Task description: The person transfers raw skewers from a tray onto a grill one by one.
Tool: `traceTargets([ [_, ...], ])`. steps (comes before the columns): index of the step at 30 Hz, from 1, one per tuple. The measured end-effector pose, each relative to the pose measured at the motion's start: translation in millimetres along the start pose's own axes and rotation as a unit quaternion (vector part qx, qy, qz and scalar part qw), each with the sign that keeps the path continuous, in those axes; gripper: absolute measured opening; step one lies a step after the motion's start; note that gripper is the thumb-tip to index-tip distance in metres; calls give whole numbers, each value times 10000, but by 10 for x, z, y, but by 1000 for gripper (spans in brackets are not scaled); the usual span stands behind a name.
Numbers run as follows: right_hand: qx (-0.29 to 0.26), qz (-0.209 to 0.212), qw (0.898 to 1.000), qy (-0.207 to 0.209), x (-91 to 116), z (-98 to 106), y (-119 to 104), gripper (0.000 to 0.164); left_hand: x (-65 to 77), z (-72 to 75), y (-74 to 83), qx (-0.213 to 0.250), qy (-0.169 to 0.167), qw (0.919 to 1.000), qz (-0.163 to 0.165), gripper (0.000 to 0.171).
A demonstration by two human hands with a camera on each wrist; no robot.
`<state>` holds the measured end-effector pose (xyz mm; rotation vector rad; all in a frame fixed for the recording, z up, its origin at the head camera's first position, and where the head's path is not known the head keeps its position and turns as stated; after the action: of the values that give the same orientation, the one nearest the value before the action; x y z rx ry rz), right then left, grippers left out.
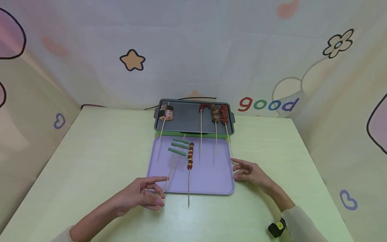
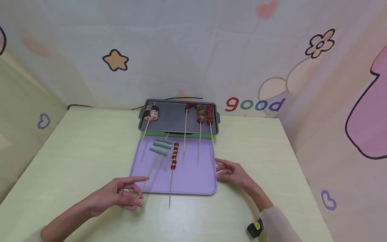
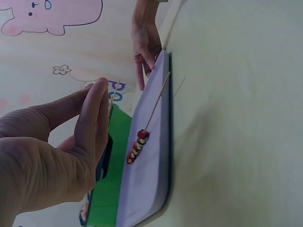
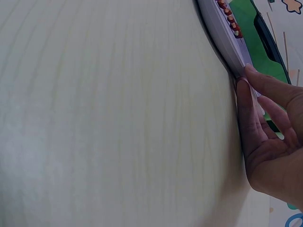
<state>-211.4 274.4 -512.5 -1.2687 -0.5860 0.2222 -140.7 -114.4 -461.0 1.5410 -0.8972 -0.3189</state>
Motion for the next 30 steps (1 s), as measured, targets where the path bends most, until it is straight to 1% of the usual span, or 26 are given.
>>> traceTargets([
  [5,6,19,10000,30,-8,-4,15,70,-31,45,136,-172,-3,9998,-80,77],
  [9,33,43,10000,42,0,-11,26,70,-100,77,261,-288,2,9995,-157,76],
  [16,79,37,9999,108,17,3,44,70,-318,151,465,-455,141,9986,-218,75],
  [20,78,14,9999,100,-5,11,48,70,-454,227,538,-492,335,9981,-178,76],
  [26,86,-85,9999,111,-23,22,58,71,-657,347,625,-419,669,9969,-65,76],
  [30,96,-66,9999,109,-28,20,53,71,-774,412,694,-379,824,9959,0,75],
])
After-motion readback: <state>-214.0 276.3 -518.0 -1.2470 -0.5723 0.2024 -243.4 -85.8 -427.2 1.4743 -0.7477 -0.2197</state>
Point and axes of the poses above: each hand's wrist, its own x-axis away from the middle knuckle, its own z-axis out of the back of the hand, y = z × x, the point moved 6 cm from there along -x, towards the middle knuckle, and after that the axes turned 4 degrees about -y, right-handed, at the moved point
